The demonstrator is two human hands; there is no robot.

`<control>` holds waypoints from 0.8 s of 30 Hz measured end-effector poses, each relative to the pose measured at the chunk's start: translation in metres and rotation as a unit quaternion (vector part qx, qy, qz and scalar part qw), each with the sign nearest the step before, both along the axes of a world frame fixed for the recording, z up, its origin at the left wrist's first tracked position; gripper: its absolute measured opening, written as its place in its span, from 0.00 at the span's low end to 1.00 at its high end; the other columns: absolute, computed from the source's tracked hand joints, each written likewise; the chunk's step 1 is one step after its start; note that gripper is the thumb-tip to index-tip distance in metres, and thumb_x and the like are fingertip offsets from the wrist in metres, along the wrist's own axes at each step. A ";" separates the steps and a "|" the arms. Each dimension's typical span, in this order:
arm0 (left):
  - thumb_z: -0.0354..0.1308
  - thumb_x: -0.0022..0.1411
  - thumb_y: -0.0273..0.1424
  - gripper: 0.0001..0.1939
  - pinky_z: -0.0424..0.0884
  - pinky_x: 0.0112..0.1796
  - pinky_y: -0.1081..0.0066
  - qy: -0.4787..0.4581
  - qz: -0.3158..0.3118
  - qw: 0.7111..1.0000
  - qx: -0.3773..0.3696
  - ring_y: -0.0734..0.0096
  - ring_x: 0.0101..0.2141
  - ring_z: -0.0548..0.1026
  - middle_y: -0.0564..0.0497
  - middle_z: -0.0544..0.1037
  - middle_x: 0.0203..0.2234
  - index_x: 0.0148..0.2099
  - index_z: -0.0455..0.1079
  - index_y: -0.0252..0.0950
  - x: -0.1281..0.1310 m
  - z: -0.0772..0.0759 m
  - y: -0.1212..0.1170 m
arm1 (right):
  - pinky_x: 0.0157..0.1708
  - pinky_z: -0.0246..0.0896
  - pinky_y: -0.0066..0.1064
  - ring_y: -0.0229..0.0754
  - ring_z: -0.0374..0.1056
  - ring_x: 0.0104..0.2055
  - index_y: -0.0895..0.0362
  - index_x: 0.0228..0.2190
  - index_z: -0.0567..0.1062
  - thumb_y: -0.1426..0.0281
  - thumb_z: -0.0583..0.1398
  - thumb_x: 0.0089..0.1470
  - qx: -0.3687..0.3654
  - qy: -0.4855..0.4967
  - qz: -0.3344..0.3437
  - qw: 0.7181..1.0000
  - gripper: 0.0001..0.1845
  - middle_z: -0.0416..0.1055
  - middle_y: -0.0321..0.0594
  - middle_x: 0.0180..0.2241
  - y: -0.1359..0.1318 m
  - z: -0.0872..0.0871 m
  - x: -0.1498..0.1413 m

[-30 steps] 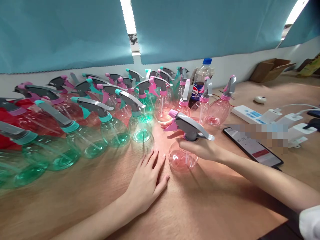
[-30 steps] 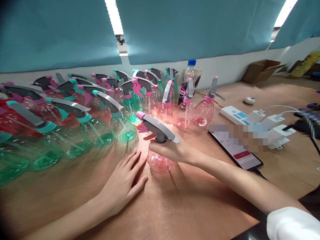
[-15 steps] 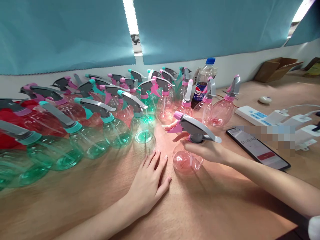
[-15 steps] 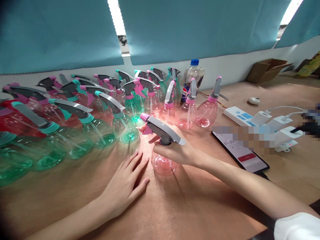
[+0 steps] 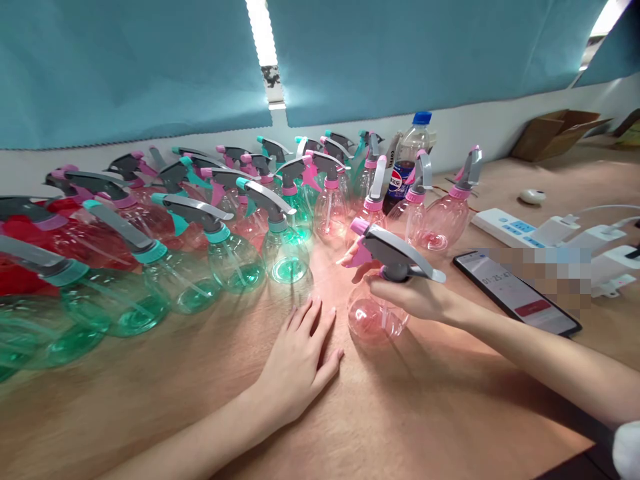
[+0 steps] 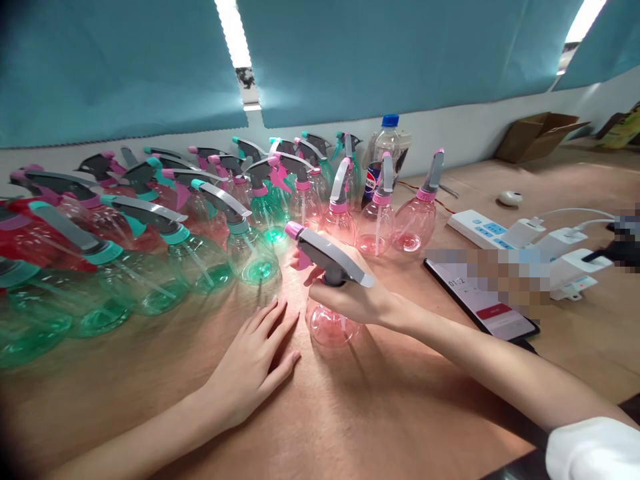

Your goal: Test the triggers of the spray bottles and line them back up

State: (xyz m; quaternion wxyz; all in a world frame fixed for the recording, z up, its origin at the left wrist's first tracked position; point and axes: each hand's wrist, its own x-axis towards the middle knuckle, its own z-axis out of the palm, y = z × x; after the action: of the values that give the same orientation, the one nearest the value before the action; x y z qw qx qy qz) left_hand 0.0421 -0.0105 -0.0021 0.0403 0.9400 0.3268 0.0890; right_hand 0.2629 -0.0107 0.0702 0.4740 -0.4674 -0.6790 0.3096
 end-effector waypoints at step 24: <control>0.49 0.68 0.39 0.27 0.60 0.57 0.47 0.021 -0.001 1.000 0.001 0.44 0.62 0.58 0.33 0.60 0.62 0.64 0.59 0.30 0.002 0.002 0.000 | 0.43 0.73 0.42 0.44 0.73 0.44 0.51 0.50 0.71 0.81 0.53 0.42 0.045 0.040 0.053 0.997 0.32 0.74 0.38 0.49 0.000 -0.007 0.001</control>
State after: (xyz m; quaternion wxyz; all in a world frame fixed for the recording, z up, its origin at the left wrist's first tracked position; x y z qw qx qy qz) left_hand 0.0437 -0.0101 0.0002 0.0322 0.9420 0.3268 0.0695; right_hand 0.2641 -0.0104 0.0629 0.5042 -0.3964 -0.6966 0.3216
